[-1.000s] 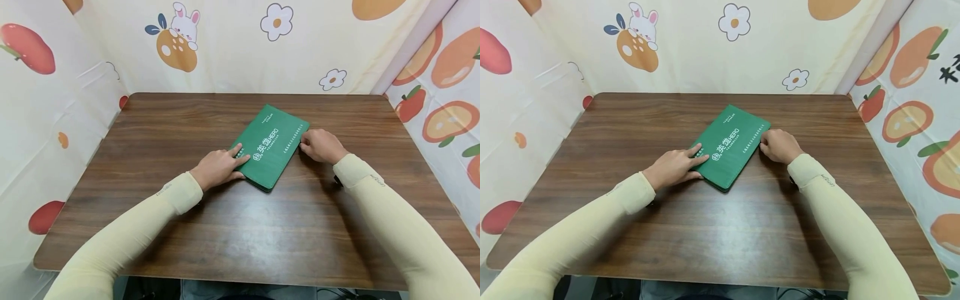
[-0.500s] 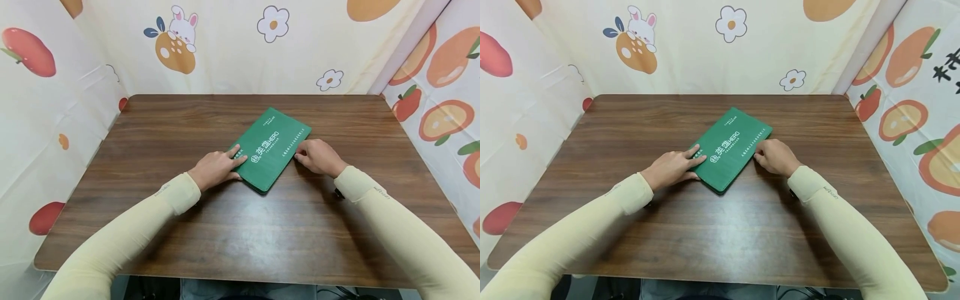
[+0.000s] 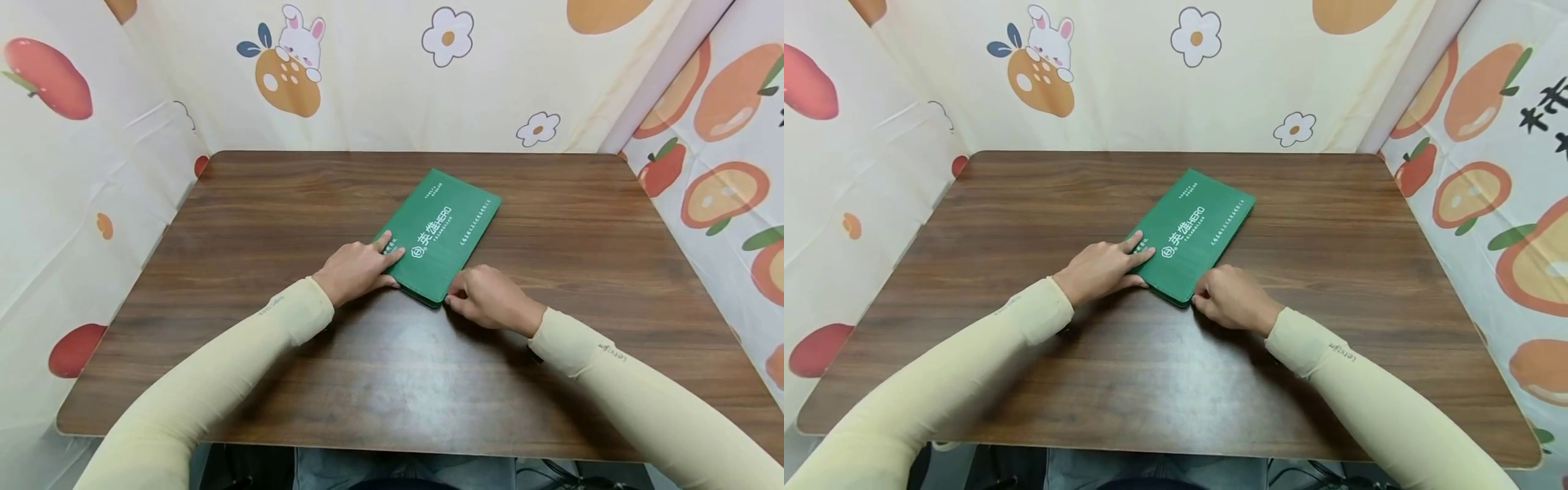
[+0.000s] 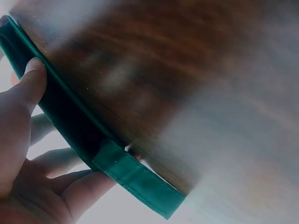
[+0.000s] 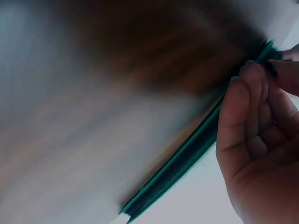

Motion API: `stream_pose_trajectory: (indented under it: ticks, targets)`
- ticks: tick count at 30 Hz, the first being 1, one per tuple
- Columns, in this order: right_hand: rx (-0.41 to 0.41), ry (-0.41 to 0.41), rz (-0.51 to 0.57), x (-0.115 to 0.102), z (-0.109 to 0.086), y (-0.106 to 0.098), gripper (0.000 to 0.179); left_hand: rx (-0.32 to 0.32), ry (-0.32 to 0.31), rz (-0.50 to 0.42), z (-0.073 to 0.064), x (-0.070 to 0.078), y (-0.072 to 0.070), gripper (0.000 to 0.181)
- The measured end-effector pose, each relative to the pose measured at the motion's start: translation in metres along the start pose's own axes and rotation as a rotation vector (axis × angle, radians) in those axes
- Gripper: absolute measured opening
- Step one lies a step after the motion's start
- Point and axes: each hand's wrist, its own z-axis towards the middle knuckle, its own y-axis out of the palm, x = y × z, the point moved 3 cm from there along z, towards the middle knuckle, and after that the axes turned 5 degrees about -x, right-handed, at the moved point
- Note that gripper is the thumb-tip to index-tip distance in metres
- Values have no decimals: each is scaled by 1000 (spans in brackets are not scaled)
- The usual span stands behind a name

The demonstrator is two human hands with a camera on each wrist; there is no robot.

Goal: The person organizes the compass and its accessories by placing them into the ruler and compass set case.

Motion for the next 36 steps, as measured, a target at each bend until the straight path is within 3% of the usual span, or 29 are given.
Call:
stream_pose_trajectory:
  ticks: [4, 11, 14, 18, 21, 24, 26, 29, 32, 36]
  targets:
    - [10, 28, -1, -5, -2, 5, 17, -8, -15, -1, 3, 0, 1, 65]
    - [38, 239, -10, 22, -3, 4, 16, -26, -15, -20, -3, 10, 2, 70]
    - [50, 314, -50, 43, -3, -4, 14, -17, 46, -9, -10, 16, 1, 71]
    - [74, 369, -94, 69, -2, -19, 15, 40, 197, 68, -15, 27, -2, 67]
    - [89, 372, -106, 82, 0, -29, 15, 96, 314, 104, -14, 33, -3, 60]
    - [111, 353, -119, 91, 3, -34, 14, 118, 374, 51, -5, 35, -2, 53]
    - [122, 335, -131, 94, 5, -34, 14, 117, 369, 25, 2, 33, 1, 52]
    - [142, 312, -145, 95, 10, -34, 14, 87, 310, 48, 10, 29, 5, 56]
    - [146, 308, -170, 92, 13, -34, 17, 59, 264, 117, 11, 27, 6, 59]
    - [135, 314, -185, 85, 13, -36, 18, 46, 233, 133, 12, 27, 3, 57]
